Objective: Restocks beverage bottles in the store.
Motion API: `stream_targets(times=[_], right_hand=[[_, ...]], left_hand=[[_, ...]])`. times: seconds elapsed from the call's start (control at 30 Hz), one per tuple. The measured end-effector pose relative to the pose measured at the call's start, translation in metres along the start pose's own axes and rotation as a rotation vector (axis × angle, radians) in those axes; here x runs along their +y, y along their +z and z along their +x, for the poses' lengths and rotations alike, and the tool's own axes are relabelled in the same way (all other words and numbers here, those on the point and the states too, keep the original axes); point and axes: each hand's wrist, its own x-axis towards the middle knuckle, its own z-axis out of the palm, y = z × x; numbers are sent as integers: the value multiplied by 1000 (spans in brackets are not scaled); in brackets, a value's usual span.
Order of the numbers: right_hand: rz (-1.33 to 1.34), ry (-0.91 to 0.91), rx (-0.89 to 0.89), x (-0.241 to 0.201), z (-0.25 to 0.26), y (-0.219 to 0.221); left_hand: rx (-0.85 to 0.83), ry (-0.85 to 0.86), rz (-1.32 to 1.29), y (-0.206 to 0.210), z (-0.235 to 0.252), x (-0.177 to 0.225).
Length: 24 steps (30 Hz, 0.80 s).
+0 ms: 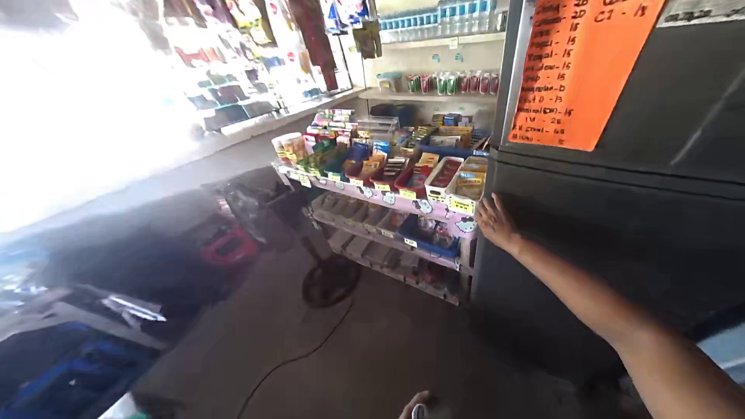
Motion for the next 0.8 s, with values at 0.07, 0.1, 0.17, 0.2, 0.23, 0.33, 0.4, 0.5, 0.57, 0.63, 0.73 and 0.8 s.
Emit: stream_targets(times=[0.07, 0.1, 0.17, 0.2, 0.23, 0.33, 0.4, 0.5, 0.57, 0.63, 0.73, 0.8], right_hand=[[-158, 23, -84, 12, 24, -1], [-207, 21, -125, 15, 29, -3], [-239, 6, -133, 17, 32, -3], [-232, 7, -124, 16, 30, -1], [-226, 21, -120, 15, 29, 1], [-200, 89, -87, 4, 25, -3], [-205, 117, -49, -6, 13, -3], [-194, 129, 38, -29, -16, 0], [-221, 137, 153, -47, -40, 2], [-288, 142, 298, -67, -68, 5], [-357, 181, 441, -101, -116, 4], [-357, 241, 518, -126, -151, -1]], left_hand=[[-26, 14, -23, -6, 35, -5], [-54, 18, -38, -8, 54, -9], [-131, 8, -70, -15, 89, -19], [-186, -1, -98, -19, 105, -27], [-250, -3, -121, -23, 121, -39], [-458, -9, -153, -34, 172, -72], [-587, 38, -73, -43, 199, -63], [-798, 110, 43, -62, 235, -58], [-891, 105, 38, -67, 255, -62], [-952, 105, 10, -67, 267, -74], [-1006, 109, -45, -61, 281, -88], [-1039, 91, -84, -56, 288, -92]])
